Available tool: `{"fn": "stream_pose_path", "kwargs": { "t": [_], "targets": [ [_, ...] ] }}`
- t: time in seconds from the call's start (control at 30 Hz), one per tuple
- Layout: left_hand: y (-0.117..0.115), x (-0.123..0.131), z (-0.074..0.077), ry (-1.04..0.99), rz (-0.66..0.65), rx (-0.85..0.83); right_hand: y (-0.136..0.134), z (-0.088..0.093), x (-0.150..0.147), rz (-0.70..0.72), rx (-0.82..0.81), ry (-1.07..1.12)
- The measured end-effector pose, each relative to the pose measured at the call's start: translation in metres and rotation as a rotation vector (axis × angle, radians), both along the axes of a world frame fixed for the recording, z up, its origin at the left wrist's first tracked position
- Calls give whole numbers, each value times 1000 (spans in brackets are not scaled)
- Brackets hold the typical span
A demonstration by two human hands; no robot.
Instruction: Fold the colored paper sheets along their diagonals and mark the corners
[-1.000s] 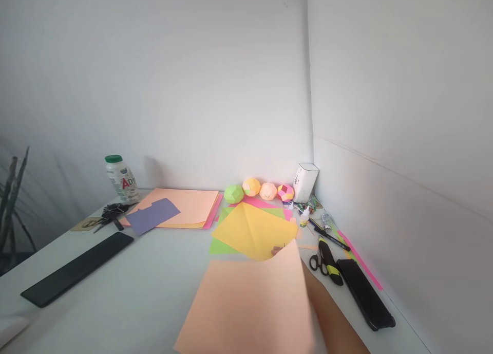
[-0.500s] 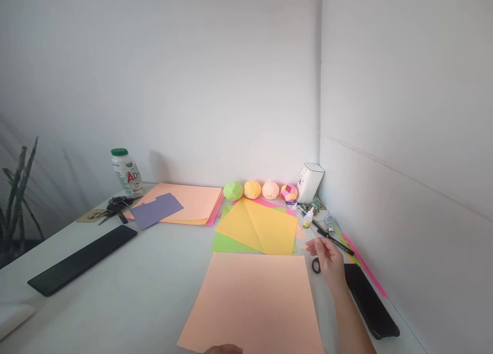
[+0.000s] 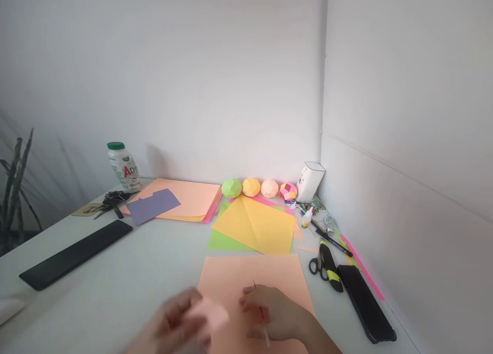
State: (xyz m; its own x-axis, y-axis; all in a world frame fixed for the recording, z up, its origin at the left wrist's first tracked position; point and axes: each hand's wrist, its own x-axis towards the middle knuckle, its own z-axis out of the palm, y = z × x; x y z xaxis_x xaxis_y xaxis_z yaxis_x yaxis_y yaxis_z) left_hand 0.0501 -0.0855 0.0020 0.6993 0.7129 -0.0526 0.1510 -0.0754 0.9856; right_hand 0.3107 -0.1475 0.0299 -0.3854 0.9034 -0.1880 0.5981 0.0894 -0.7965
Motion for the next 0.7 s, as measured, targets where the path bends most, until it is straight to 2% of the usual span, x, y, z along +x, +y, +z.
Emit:
{"fn": "stream_pose_path", "kwargs": {
  "t": [0.07,0.1,0.2,0.27,0.37,0.47,0.57,0.7],
  "targets": [
    [38,-10,16,265,282,223,-1,4,1,9,-24,-18],
    [58,-16,20,350,369,253,-2,5,1,6,-40,-33],
    [103,-31,13,510,526,293,-5,7,-1,-3,-72,-87],
    [115,-36,1,555,598,370,-7,7,-2,9,-62,-113],
    [111,-33,-12,539,681,543,-8,7,-3,32,-35,-128],
    [98,-25,-12,465,637,718,-7,8,-2,40,-27,-120],
    [81,-16,-4,357,459,834,-5,7,0,49,-19,-111],
    [57,-8,-2,247,278,875,-4,6,2,57,-16,-111]
  ]
}}
